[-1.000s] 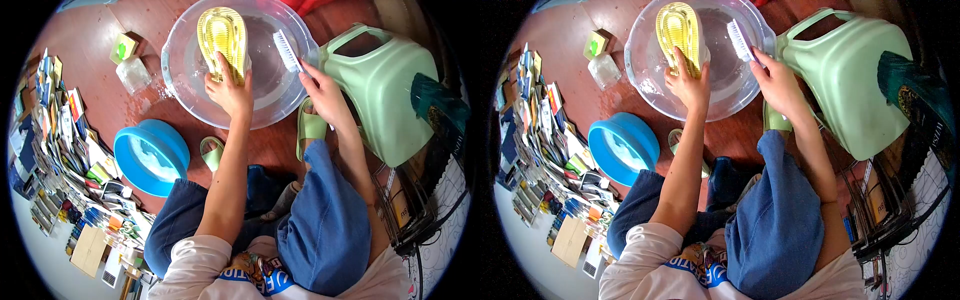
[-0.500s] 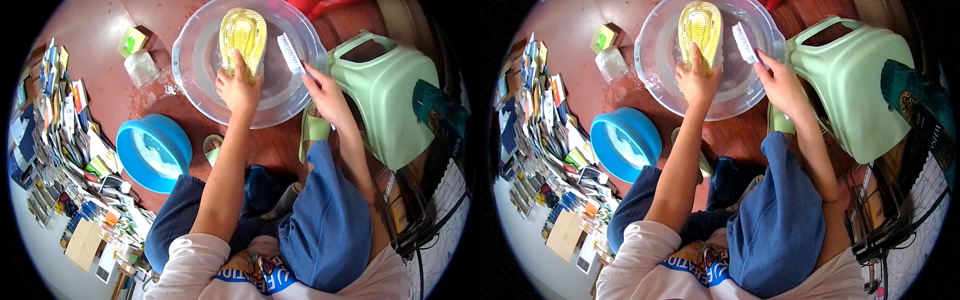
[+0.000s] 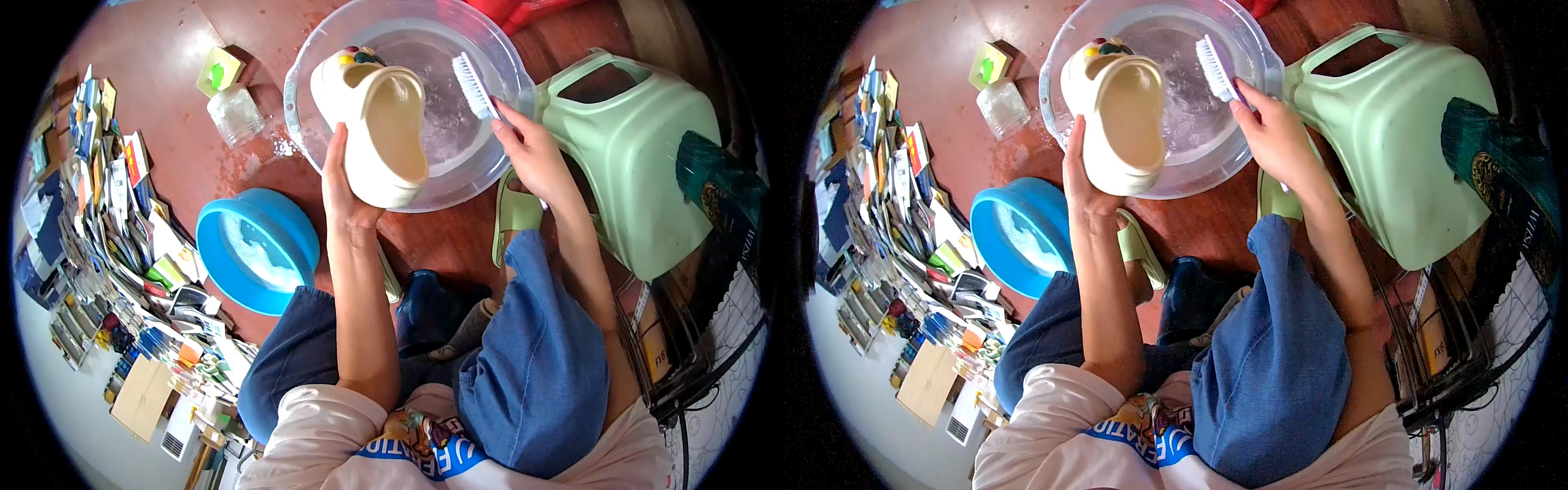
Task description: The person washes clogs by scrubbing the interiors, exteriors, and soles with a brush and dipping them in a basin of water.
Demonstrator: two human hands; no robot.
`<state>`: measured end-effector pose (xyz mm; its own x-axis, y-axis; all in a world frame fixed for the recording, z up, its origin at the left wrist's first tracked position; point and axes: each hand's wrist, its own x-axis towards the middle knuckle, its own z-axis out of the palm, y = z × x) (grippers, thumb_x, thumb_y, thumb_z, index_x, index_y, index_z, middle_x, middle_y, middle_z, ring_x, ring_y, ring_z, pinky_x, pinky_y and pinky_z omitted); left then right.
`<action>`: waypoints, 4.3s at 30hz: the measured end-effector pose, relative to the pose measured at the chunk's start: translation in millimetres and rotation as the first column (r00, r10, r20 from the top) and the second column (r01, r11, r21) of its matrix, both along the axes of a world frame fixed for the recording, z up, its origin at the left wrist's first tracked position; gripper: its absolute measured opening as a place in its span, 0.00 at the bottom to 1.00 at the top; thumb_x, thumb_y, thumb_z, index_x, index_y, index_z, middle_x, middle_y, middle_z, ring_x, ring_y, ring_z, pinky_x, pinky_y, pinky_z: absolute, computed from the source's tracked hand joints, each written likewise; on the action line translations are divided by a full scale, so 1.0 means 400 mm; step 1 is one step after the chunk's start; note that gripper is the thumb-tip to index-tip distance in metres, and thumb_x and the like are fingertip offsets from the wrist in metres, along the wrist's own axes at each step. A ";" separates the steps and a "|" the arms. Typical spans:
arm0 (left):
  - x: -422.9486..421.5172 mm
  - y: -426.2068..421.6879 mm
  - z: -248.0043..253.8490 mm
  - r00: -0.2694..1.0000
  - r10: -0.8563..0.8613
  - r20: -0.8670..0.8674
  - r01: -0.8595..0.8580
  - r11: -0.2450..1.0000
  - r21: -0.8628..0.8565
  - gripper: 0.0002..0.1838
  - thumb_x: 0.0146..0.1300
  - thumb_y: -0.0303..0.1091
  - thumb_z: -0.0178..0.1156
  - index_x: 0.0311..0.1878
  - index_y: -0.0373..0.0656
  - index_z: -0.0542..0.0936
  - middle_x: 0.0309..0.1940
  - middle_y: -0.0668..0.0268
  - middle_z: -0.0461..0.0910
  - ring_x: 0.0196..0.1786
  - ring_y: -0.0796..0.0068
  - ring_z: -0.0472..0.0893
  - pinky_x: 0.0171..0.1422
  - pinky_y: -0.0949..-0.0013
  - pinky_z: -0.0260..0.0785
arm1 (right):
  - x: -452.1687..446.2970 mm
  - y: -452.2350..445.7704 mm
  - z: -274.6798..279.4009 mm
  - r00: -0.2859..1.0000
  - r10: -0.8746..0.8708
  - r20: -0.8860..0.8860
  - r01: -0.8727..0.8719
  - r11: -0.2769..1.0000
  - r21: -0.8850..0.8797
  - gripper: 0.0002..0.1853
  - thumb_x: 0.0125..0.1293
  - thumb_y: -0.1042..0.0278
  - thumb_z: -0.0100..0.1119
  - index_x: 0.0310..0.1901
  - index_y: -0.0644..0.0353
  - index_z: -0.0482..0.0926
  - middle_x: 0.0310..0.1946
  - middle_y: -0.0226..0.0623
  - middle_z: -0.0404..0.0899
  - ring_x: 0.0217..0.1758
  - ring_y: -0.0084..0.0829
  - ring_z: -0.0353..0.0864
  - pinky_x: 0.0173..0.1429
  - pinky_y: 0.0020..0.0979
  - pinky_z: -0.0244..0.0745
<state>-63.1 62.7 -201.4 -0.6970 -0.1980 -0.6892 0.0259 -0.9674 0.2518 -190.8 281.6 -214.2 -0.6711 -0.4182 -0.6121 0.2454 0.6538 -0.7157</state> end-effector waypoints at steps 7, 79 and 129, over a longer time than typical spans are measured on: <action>0.012 -0.003 0.024 0.995 0.062 -0.084 -0.035 0.955 0.294 0.31 0.73 0.53 0.45 0.71 0.43 0.66 0.66 0.48 0.69 0.65 0.47 0.71 0.67 0.39 0.64 | -0.058 -0.154 -0.033 0.888 0.389 -0.245 -0.264 0.868 0.421 0.27 0.72 0.60 0.50 0.71 0.53 0.65 0.48 0.57 0.81 0.54 0.53 0.80 0.59 0.44 0.74; -0.010 0.086 0.003 0.990 0.065 0.128 -0.030 0.966 -0.256 0.26 0.76 0.48 0.44 0.67 0.38 0.68 0.58 0.53 0.77 0.58 0.57 0.80 0.64 0.54 0.74 | 0.006 -0.137 0.207 0.781 0.605 -0.157 -0.590 0.797 0.130 0.22 0.68 0.69 0.51 0.64 0.59 0.72 0.35 0.56 0.81 0.40 0.56 0.82 0.48 0.51 0.75; -0.015 0.075 -0.016 0.956 0.212 0.205 0.261 -0.285 -0.922 0.47 0.55 0.38 0.71 0.75 0.39 0.59 0.62 0.49 0.65 0.67 0.53 0.64 0.71 0.55 0.56 | 0.025 0.051 0.054 0.982 0.114 -0.154 -0.120 0.992 -0.033 0.24 0.67 0.67 0.57 0.66 0.49 0.73 0.36 0.57 0.80 0.25 0.40 0.76 0.38 0.35 0.74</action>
<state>-69.1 92.6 -207.8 -0.6231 -0.7357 0.2654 -0.2624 0.5163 0.8152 -180.7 301.8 -192.8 -0.6996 -0.5225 -0.4873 0.0558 0.6400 -0.7663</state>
